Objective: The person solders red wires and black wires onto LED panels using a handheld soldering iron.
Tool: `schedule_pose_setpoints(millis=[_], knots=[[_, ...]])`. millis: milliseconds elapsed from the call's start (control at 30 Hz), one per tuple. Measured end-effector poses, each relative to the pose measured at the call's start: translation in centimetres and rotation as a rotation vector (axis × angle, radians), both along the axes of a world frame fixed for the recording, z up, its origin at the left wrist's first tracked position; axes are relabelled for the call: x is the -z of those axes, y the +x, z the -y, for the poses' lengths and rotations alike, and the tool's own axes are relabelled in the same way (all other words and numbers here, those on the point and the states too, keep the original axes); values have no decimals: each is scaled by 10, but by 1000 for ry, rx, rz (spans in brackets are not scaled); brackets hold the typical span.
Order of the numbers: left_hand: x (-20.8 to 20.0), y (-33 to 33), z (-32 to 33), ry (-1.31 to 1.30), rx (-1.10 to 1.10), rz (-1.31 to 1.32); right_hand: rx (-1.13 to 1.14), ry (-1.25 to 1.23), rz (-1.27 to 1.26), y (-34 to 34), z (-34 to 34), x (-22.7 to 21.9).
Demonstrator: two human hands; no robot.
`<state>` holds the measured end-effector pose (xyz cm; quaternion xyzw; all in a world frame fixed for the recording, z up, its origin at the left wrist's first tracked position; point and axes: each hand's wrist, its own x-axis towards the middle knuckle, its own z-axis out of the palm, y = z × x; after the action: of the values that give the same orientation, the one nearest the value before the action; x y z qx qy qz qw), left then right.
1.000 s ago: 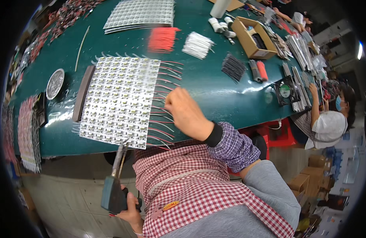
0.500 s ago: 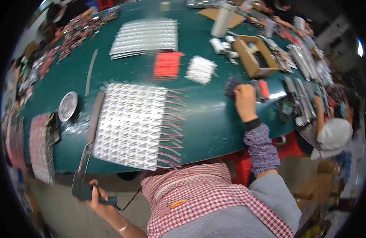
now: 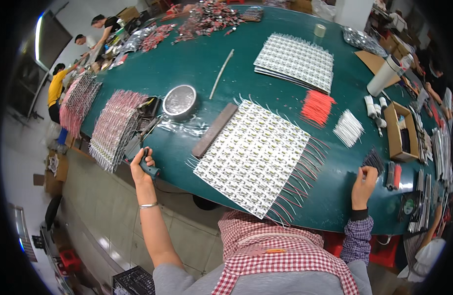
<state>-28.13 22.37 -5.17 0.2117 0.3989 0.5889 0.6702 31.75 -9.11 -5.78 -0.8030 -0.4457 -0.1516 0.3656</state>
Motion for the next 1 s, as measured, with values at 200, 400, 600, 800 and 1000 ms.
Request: schedule_pose_setpoints(millis=[200, 400, 600, 800, 1000], knots=[[23, -37, -33, -41, -79, 117, 0, -6, -82, 4, -3, 9], [19, -38, -40, -154, -174, -14, -26, -30, -122, 7, -3, 11], [1, -1, -37, -251, -301, -423, 7, -26, -124, 12, 2, 18], [-11, -12, -20, 21, -340, -2257, -16, -9, -149, -4, -8, 3], [-47, 160, -16, 765, 5, -1670, -121, 67, -206, -30, -32, -13]])
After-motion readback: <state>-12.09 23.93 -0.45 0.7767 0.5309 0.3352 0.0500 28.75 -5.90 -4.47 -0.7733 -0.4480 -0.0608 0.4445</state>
